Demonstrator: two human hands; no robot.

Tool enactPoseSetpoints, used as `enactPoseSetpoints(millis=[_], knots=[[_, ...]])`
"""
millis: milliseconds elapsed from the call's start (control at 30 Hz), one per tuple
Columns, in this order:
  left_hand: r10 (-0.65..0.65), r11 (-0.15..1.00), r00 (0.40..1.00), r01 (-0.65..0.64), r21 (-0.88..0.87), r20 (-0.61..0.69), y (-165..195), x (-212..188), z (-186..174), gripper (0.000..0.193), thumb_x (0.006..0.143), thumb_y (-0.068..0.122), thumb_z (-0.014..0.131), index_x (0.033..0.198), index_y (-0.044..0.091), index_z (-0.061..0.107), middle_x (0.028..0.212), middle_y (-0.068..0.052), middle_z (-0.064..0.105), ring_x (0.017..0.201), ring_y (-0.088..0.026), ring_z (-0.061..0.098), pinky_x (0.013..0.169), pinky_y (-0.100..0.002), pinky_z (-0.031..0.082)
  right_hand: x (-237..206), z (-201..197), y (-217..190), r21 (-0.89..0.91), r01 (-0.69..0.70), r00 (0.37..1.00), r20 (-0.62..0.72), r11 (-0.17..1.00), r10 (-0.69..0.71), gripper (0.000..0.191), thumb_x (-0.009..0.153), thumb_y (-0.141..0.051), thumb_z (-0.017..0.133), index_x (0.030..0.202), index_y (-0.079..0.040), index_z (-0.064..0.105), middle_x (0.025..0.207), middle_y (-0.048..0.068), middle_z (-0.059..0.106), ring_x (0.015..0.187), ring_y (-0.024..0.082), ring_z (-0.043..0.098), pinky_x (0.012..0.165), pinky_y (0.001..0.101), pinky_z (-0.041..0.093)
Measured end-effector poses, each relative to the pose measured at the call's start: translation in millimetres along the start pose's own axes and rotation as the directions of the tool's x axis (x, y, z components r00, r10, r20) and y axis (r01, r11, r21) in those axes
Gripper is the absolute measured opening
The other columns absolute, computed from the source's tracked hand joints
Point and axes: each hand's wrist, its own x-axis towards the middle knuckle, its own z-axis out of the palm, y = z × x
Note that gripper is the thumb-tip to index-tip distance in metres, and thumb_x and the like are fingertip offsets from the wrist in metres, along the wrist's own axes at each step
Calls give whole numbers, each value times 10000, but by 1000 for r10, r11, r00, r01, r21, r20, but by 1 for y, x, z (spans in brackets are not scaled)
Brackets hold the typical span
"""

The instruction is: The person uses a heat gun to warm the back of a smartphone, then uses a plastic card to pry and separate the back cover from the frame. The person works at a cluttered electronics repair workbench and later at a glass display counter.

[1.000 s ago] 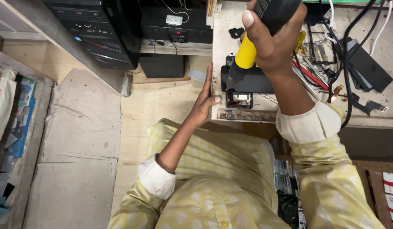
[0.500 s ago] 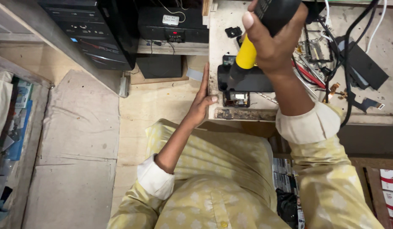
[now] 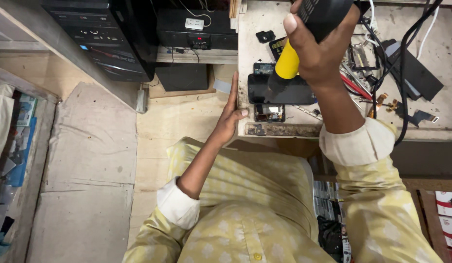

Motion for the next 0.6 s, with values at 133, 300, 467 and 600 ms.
enactPoseSetpoints(millis=[133, 300, 467, 600], knots=[[-31, 999, 1000, 31, -10, 3, 2, 1, 0, 1098, 805, 304, 587, 1687, 125, -43, 1788, -140, -14, 1659, -262, 49, 1340, -385, 77, -3, 2, 3, 31, 27, 1000, 9, 999, -27, 503, 1124, -122, 734, 1419, -97, 328, 1167, 109, 620, 1023, 163, 640, 882, 292, 540], [-28, 1000, 1000, 28, -13, 3, 3, 0, 0, 1095, 803, 303, 579, 1691, 124, -36, 1796, -137, -12, 1665, -263, 54, 1345, -388, 77, -3, -8, 1, -112, 92, 995, 36, 989, -89, 511, 1136, -104, 744, 1433, -100, 328, 1147, 122, 624, 1015, 169, 634, 902, 302, 530], [-15, 1000, 1000, 15, 2, -6, 2, 0, 1, 1076, 822, 301, 577, 1689, 124, -33, 1792, -121, -13, 1661, -256, 58, 1339, -387, 90, -5, -10, 0, -92, 29, 1000, -6, 995, -29, 505, 1100, -121, 742, 1399, -92, 335, 1153, 111, 631, 939, 152, 630, 863, 290, 556], [-34, 999, 999, 34, -13, -2, 4, 0, 1, 1077, 808, 266, 569, 1690, 124, -32, 1792, -116, 8, 1656, -254, 80, 1334, -383, 99, -6, -2, 2, -41, 93, 996, 6, 995, -93, 521, 1137, -110, 732, 1440, -100, 308, 1180, 111, 616, 1034, 177, 633, 913, 303, 536]])
